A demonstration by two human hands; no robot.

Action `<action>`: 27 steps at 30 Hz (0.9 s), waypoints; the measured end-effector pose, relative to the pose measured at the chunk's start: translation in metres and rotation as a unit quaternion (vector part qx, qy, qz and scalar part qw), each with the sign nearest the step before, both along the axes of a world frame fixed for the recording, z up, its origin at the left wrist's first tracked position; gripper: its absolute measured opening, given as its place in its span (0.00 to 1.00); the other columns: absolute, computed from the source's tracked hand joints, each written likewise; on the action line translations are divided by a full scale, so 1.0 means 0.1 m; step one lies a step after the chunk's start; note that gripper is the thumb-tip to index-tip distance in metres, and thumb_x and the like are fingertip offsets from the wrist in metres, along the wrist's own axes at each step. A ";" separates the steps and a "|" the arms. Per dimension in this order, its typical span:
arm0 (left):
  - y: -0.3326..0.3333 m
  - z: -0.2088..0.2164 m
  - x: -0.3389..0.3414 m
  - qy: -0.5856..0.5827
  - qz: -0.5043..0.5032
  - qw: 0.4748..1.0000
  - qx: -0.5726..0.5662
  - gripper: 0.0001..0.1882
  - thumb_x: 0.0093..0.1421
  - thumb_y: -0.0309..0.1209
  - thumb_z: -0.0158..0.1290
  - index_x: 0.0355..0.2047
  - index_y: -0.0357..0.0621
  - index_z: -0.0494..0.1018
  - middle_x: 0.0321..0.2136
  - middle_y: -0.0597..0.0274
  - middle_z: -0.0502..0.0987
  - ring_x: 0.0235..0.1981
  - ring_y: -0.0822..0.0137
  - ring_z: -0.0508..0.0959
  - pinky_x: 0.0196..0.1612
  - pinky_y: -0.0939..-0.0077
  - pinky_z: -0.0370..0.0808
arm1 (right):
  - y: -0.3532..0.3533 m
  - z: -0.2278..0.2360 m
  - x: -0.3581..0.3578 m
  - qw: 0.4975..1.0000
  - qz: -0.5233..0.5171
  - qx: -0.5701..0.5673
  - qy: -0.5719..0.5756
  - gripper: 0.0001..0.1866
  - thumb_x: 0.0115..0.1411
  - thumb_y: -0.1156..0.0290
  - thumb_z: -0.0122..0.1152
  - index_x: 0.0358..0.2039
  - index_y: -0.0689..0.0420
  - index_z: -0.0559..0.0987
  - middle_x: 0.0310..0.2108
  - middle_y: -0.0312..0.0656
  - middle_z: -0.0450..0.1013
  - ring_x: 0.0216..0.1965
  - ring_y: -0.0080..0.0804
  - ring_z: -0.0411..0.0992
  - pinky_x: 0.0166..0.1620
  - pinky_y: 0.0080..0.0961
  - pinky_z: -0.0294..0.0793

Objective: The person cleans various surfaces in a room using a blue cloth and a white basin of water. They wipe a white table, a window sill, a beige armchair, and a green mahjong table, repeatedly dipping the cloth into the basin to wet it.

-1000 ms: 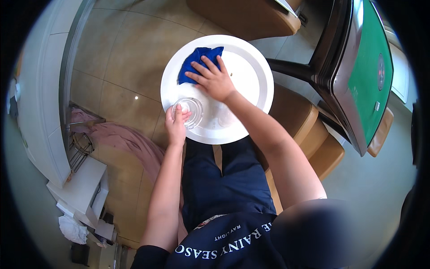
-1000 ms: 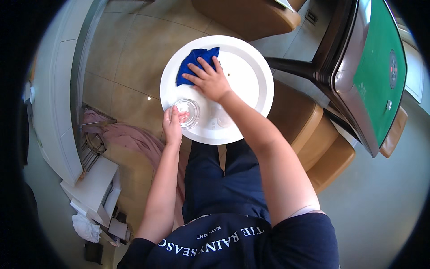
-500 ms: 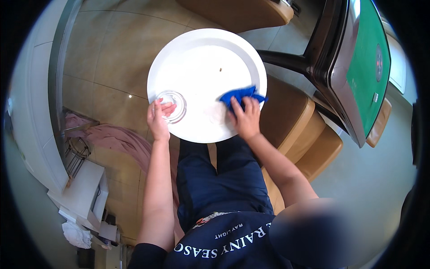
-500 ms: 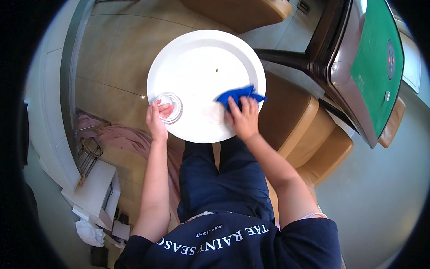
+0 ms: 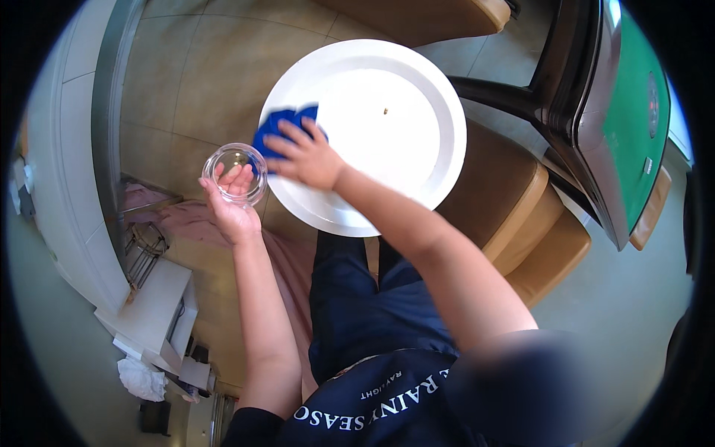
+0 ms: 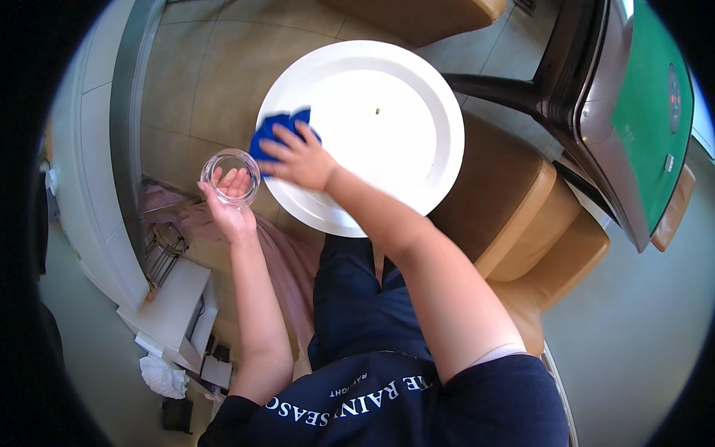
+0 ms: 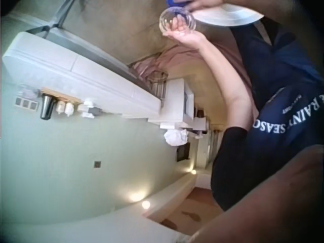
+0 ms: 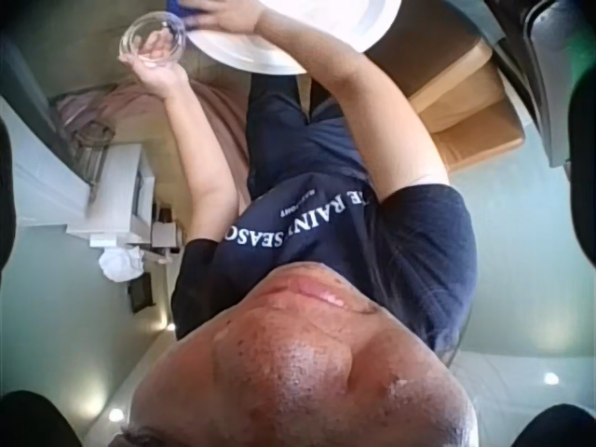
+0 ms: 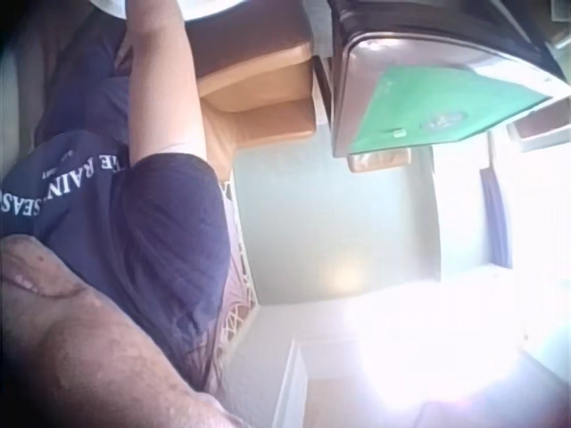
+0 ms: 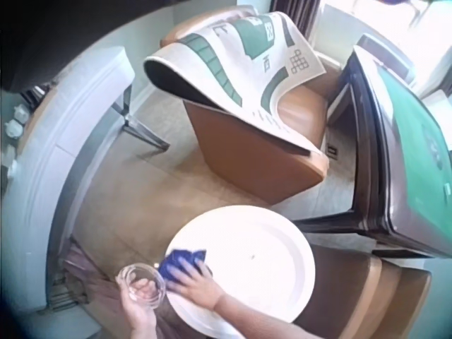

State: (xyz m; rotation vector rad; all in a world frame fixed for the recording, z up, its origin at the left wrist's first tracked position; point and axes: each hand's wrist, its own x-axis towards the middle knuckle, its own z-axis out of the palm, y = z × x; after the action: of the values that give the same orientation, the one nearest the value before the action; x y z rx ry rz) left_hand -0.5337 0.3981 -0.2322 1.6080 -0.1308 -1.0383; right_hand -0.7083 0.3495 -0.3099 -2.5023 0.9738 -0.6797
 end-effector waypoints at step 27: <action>-0.40 -0.61 -1.31 -0.079 -0.313 0.946 0.041 0.24 0.68 0.46 0.55 0.51 0.36 0.72 0.37 0.58 0.82 0.38 0.71 0.77 0.46 0.76 0.73 | 1.69 0.63 -1.12 0.945 -0.173 0.244 0.133 0.26 0.58 0.59 0.64 0.59 0.33 0.76 0.54 0.43 0.66 0.58 0.50 0.60 0.59 0.53 0.56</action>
State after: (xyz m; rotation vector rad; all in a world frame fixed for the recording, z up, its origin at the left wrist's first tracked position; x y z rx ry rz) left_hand -0.6645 0.3577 -0.2928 1.7684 -0.7561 -1.4008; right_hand -0.8205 0.5185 -0.2469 -2.0304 1.4934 -0.1533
